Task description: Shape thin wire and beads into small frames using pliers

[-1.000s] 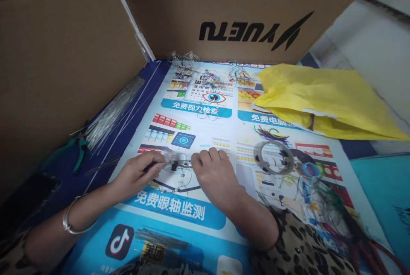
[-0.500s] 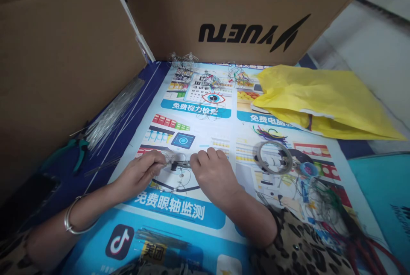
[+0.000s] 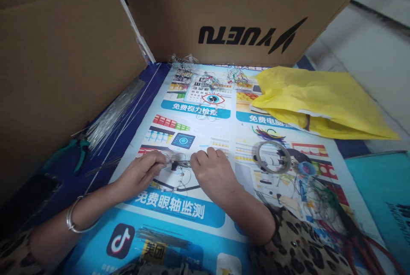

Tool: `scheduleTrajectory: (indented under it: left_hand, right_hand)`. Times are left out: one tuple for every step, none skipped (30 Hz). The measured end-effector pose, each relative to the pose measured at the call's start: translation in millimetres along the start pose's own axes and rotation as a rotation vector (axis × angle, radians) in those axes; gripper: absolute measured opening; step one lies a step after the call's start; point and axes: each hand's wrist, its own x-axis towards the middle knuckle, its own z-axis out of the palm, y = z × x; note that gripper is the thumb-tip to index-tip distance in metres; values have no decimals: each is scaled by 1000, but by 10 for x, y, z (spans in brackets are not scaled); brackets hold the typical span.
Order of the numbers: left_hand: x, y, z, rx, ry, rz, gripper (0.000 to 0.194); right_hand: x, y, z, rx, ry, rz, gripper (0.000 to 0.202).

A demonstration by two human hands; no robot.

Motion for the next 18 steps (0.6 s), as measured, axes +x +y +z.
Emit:
scheduleTrajectory:
  left_hand:
    - [1, 1, 1, -1, 1, 4, 12]
    - [2, 2, 1, -1, 2, 8, 12]
    - [4, 3, 2, 0, 2, 14, 12]
    - [5, 4, 2, 1, 0, 15, 12]
    - [6, 4, 2, 2, -4, 12, 12]
    - [7, 5, 2, 3, -9, 6, 12]
    - [7, 6, 1, 3, -12, 0, 12]
    - [7, 7, -1, 3, -14, -4, 12]
    - [7, 8, -3, 2, -14, -5, 12]
    - [6, 9, -5, 2, -14, -5, 12]
    - [5, 9, -7, 1, -15, -4, 12]
    - [3, 9, -8, -1, -19, -4, 12]
    - [1, 8, -8, -2, -22, -5, 13]
    - [-2, 6, -7, -4, -25, -9, 13]
    - [-5, 3, -5, -6, -27, -13, 13]
    - [-7, 0, -2, -9, -26, -15, 13]
    - [-9, -4, 1, -13, -25, -16, 13]
    - [-11, -8, 4, -16, -24, -16, 13]
  right_hand:
    - [-1, 0, -1, 0, 1, -1, 17]
    - [-3, -1, 0, 0, 3, 0, 18]
    - [-5, -1, 0, -2, 7, 1, 18]
    - [-8, -1, 1, -3, 10, 2, 18]
    - [-10, -1, 3, -4, 12, 3, 18]
    - [-11, -1, 5, -5, 12, 6, 18]
    - [-11, -2, 6, -5, 11, 7, 18]
    - [-10, -2, 8, -5, 10, 8, 18]
    - [-8, -2, 8, -5, 8, 8, 18]
    - [-7, -3, 9, -5, 7, 8, 18]
    - [-5, -2, 8, -6, 6, 8, 18]
    - [-4, -1, 7, -6, 6, 8, 18]
    - [-5, 0, 6, -5, 4, 9, 18]
    - [-6, 2, 6, -4, 4, 9, 17]
    - [-8, 4, 5, -1, 3, 9, 17]
    - [-10, 6, 5, 2, 4, 8, 16]
    - [-11, 7, 5, 4, 5, 7, 16]
    - [-12, 8, 6, 6, 5, 5, 16]
